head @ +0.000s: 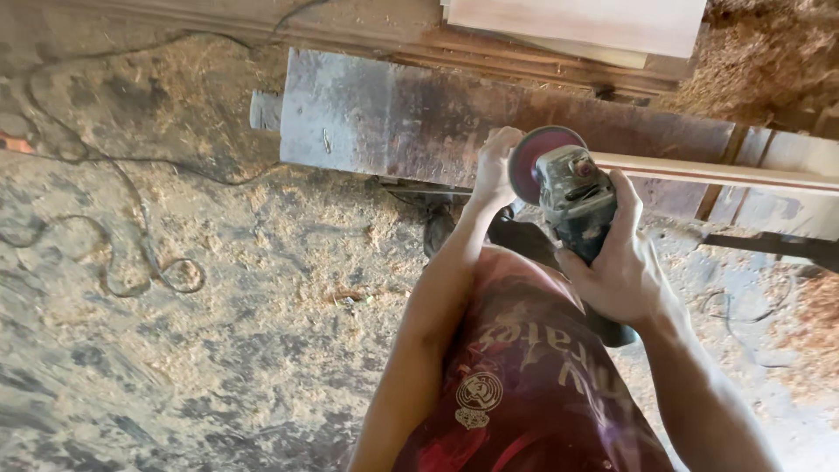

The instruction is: The person uses a power sander to smooth the surface and edges of several wooden boards, flipping them over to sand both sides.

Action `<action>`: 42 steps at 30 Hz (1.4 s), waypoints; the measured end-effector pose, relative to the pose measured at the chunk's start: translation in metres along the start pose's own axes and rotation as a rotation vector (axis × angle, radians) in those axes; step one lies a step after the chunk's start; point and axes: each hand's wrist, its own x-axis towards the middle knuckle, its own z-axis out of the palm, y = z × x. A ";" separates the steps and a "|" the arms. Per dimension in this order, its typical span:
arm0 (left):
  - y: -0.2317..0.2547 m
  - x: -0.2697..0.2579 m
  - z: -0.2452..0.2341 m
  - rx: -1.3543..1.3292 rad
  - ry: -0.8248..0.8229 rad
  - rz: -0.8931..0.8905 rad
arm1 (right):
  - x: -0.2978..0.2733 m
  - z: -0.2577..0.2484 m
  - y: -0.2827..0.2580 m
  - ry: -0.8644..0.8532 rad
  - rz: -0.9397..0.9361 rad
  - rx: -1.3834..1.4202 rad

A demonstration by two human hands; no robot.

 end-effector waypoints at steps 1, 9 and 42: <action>0.000 0.000 0.000 -0.022 0.008 0.024 | 0.002 -0.001 -0.004 -0.022 0.013 -0.001; 0.005 0.003 0.000 0.018 -0.028 0.020 | -0.004 -0.005 -0.002 0.012 0.046 0.008; -0.029 -0.008 -0.007 -0.139 -0.028 -0.113 | -0.087 -0.138 0.221 0.215 0.580 0.037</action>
